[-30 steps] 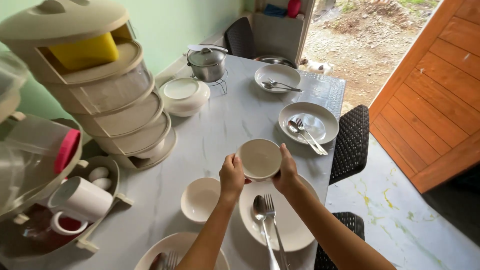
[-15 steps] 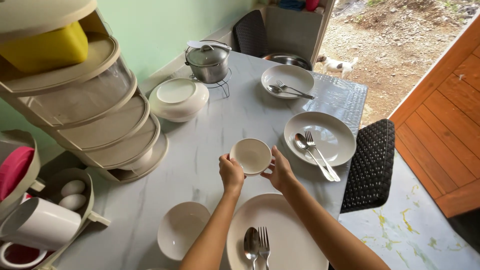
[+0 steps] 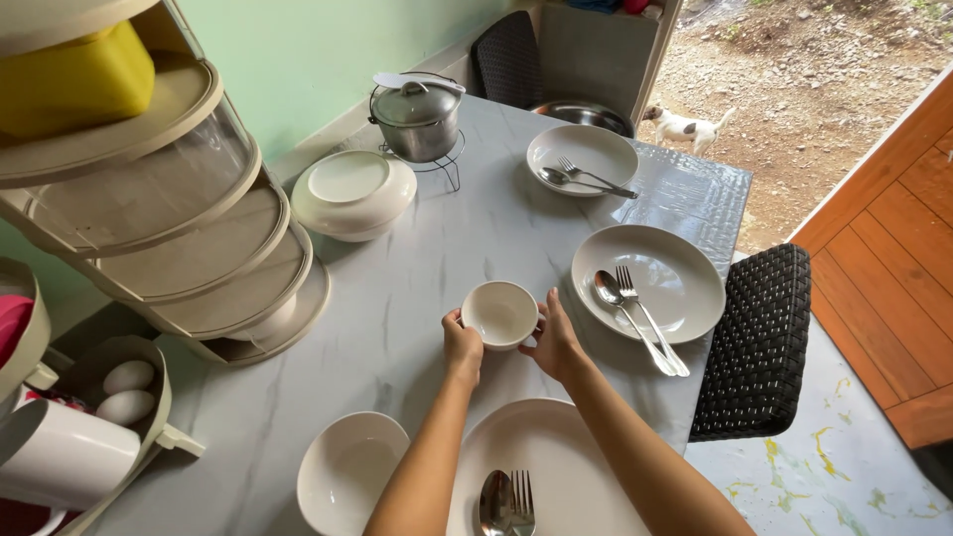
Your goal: The recorder is taking utensils, plates, bowls and cups from the rack and setting them on the dining table.
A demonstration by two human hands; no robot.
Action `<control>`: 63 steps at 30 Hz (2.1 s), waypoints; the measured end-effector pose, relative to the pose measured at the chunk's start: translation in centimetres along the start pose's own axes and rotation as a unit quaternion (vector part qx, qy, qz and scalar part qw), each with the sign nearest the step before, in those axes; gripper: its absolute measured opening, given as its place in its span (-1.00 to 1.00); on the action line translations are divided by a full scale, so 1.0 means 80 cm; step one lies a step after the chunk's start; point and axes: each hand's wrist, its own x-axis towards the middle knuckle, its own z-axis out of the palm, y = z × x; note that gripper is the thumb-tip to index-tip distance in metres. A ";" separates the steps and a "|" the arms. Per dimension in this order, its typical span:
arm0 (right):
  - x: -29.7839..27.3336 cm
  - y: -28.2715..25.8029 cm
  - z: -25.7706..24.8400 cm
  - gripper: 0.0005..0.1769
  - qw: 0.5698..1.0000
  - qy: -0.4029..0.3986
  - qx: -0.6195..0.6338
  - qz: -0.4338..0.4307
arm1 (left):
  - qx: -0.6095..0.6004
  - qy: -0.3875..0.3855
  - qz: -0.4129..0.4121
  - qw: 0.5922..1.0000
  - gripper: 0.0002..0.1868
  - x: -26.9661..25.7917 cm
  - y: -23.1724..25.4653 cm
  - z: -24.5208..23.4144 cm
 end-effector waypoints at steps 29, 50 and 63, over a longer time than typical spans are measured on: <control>-0.214 0.027 0.306 -0.60 0.967 -0.051 -0.084 -0.236 | -0.086 0.068 0.104 0.988 -0.67 -0.237 0.234 -0.316; -0.591 0.379 0.712 -0.33 0.899 -0.396 -0.167 -0.086 | -0.118 0.208 0.178 0.955 -0.35 -0.495 0.239 -0.869; -0.824 0.579 0.872 -0.52 0.826 -0.540 -0.163 0.001 | -0.115 0.384 0.203 0.893 -0.56 -0.710 0.218 -1.128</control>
